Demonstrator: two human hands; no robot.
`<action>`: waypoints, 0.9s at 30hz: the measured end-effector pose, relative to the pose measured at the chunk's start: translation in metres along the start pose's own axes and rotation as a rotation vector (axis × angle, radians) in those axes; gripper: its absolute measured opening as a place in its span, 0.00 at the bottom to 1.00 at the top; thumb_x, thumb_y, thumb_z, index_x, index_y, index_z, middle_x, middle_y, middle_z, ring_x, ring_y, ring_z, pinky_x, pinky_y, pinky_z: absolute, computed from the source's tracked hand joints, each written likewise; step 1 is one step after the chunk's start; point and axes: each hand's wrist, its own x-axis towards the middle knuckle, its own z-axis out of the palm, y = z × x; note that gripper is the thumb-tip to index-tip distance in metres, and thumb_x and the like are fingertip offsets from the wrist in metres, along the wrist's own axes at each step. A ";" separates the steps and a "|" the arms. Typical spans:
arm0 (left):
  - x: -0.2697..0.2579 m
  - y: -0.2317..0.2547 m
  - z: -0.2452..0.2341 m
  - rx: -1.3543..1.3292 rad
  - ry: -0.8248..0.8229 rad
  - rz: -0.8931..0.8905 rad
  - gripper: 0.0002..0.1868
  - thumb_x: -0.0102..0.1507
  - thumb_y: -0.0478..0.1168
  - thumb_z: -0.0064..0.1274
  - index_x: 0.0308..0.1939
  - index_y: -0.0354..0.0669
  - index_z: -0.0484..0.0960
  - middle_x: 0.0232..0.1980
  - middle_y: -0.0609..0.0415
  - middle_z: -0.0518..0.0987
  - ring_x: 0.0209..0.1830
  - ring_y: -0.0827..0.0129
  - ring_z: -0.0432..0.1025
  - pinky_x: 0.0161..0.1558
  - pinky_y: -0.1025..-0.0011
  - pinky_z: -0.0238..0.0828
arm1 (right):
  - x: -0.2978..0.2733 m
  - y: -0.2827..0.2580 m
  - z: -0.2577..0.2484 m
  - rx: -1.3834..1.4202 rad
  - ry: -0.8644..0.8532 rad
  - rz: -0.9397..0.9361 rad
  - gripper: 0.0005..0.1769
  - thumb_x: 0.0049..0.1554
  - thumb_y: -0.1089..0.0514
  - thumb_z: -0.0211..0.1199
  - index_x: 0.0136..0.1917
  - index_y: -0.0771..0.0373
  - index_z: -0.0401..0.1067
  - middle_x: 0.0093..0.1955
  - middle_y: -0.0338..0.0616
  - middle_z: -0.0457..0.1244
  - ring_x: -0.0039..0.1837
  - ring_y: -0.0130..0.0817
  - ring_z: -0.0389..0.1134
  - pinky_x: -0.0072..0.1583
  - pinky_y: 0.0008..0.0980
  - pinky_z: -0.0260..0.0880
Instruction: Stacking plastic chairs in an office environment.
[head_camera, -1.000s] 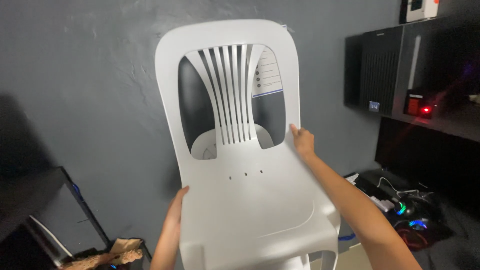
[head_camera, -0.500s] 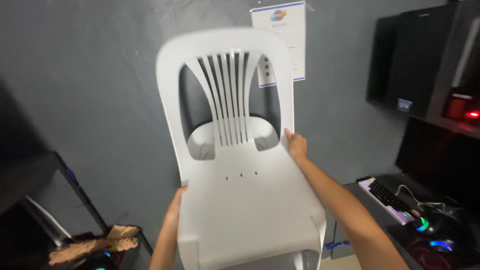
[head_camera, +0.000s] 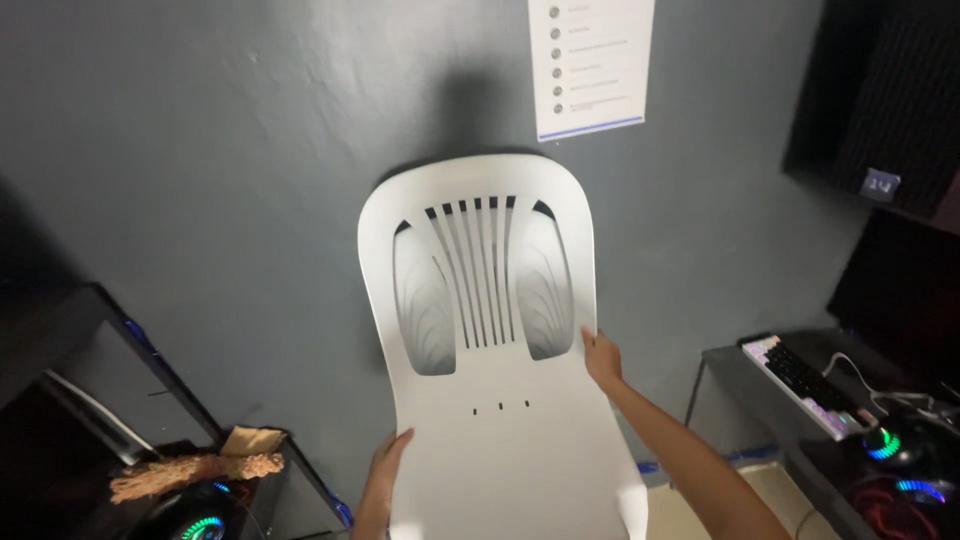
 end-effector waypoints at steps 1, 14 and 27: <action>0.012 -0.006 -0.001 0.038 0.007 0.035 0.39 0.61 0.55 0.55 0.70 0.33 0.73 0.66 0.40 0.78 0.64 0.50 0.72 0.64 0.59 0.65 | -0.002 0.000 -0.004 -0.012 -0.010 -0.007 0.31 0.66 0.38 0.46 0.59 0.67 0.73 0.51 0.67 0.68 0.55 0.67 0.68 0.56 0.58 0.67; 0.026 -0.036 -0.006 0.735 0.205 0.399 0.39 0.67 0.57 0.48 0.80 0.51 0.57 0.75 0.29 0.60 0.74 0.36 0.58 0.72 0.52 0.57 | -0.091 0.014 0.013 -0.280 -0.135 0.066 0.49 0.54 0.59 0.61 0.83 0.65 0.43 0.79 0.62 0.44 0.76 0.63 0.50 0.71 0.54 0.60; -0.180 -0.003 0.065 1.409 -0.106 0.661 0.32 0.66 0.52 0.53 0.72 0.45 0.65 0.80 0.33 0.41 0.82 0.38 0.33 0.75 0.36 0.31 | -0.291 -0.045 -0.082 -0.770 -0.470 -0.094 0.33 0.67 0.42 0.49 0.79 0.58 0.51 0.86 0.62 0.30 0.86 0.55 0.27 0.79 0.65 0.31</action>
